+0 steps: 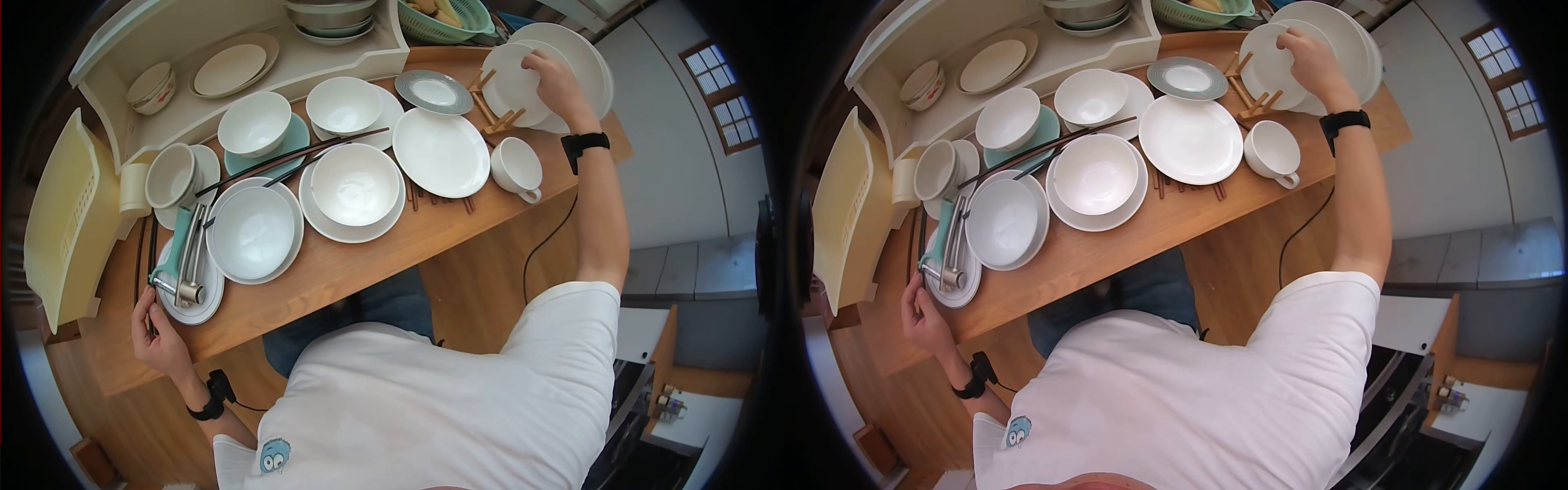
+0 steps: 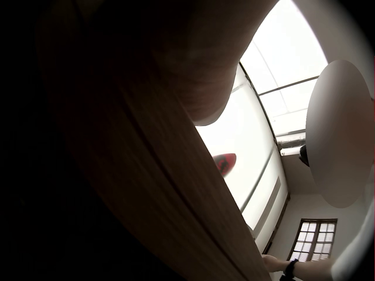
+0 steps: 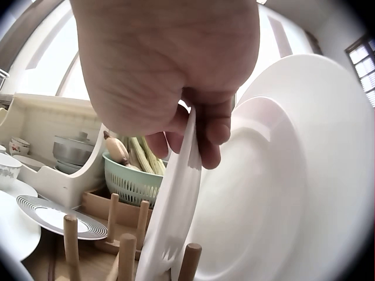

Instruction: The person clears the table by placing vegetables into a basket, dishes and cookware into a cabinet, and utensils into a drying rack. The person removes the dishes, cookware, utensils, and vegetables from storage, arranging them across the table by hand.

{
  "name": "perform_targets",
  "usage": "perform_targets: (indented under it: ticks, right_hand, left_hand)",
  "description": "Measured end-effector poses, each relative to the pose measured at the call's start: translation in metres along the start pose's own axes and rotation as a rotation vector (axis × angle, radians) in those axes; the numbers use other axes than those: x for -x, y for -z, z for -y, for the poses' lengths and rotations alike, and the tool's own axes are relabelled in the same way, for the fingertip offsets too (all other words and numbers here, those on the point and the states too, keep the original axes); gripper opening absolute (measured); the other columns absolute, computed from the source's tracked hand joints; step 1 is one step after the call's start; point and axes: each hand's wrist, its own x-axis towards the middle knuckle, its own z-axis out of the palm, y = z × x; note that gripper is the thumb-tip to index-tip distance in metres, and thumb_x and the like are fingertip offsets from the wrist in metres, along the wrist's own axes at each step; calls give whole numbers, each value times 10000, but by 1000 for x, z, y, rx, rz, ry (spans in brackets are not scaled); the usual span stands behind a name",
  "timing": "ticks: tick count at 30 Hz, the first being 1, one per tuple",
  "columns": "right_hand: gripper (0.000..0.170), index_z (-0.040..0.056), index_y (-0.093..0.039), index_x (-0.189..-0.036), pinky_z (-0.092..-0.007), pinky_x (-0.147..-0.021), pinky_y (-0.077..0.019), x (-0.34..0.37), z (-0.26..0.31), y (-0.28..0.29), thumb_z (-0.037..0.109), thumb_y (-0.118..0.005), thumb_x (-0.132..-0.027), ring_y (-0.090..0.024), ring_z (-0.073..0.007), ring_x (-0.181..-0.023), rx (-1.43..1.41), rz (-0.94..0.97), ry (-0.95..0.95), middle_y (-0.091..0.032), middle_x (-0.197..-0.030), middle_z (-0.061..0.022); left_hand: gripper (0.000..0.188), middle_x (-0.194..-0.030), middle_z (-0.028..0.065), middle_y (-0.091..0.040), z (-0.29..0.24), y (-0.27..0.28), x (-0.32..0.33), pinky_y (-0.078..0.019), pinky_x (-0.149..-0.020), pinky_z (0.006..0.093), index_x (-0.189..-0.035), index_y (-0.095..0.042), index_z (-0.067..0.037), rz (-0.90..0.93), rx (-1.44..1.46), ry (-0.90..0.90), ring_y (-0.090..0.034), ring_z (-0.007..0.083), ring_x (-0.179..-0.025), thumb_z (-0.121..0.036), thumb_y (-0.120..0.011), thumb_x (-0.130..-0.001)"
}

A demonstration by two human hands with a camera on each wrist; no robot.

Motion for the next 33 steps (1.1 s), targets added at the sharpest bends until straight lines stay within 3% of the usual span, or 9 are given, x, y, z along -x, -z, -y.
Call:
perform_targets:
  ticks: [8,11,14,16,18,20,23,30,33]
  right_hand:
    - [631,159,-677,-1266,-437,-952,-483,13,-6,3,-157,-481,-756,-596,-340,-1099,-52,142,-37,-630,-1194,-113]
    - [573,190,-701,-1247,-447,-965,-478,19,9,8,-105,-526,-787,-604,-352,-1080,84,-80,134,-635,-1218,-115]
    - [392,145,-729,-1174,-452,-961,-482,18,50,34,6,-608,-828,-608,-359,-1066,338,-225,65,-636,-1224,-136]
    - [299,89,-729,-1120,-439,-901,-509,28,88,45,144,-703,-828,-618,-360,-1036,-23,-184,68,-657,-1150,-158]
    - [307,32,-722,-1040,-440,-848,-525,38,143,61,219,-763,-800,-627,-357,-1023,-299,368,-88,-679,-1074,-147]
    - [310,0,-707,-924,-435,-794,-528,61,168,35,249,-800,-764,-641,-348,-944,-312,291,205,-679,-954,-137]
    - [350,-7,-649,-844,-391,-774,-520,73,191,8,247,-842,-700,-633,-304,-890,-219,337,327,-648,-915,-121]
    - [190,34,-632,-778,-375,-683,-519,86,207,-7,168,-763,-747,-622,-245,-820,23,281,450,-602,-829,-90]
    - [66,61,-625,-656,-338,-592,-520,80,209,8,86,-671,-698,-614,-208,-719,59,83,508,-592,-733,-70]
  left_hand:
    - [214,-1186,191,-688,3,1,1,-498,-988,322,-1160,-650,95,-10,24,6,-652,237,-1112,23,-546,-988]
    - [216,-1189,195,-686,3,1,1,-501,-988,322,-1163,-648,99,-2,17,1,-652,238,-1115,31,-543,-986]
    - [222,-1196,197,-683,2,1,1,-500,-988,322,-1168,-647,101,-9,30,5,-651,237,-1118,35,-540,-985]
    - [226,-1199,201,-682,2,1,2,-501,-989,321,-1173,-646,103,-12,26,8,-652,237,-1118,37,-537,-985]
    - [226,-1199,202,-682,0,1,1,-501,-988,321,-1172,-646,103,-12,14,11,-652,237,-1117,38,-537,-985]
    - [226,-1199,203,-683,-1,0,1,-501,-988,321,-1171,-647,104,-9,4,14,-652,237,-1116,39,-536,-985]
    - [223,-1192,196,-687,0,0,0,-501,-985,319,-1166,-651,102,-9,6,4,-653,231,-1109,39,-539,-984]
    - [218,-1176,183,-695,0,0,1,-505,-976,314,-1163,-659,92,-15,3,0,-659,217,-1090,34,-550,-982]
    - [217,-1176,184,-695,2,0,1,-507,-974,315,-1161,-658,92,-16,18,-4,-659,218,-1092,35,-552,-982]
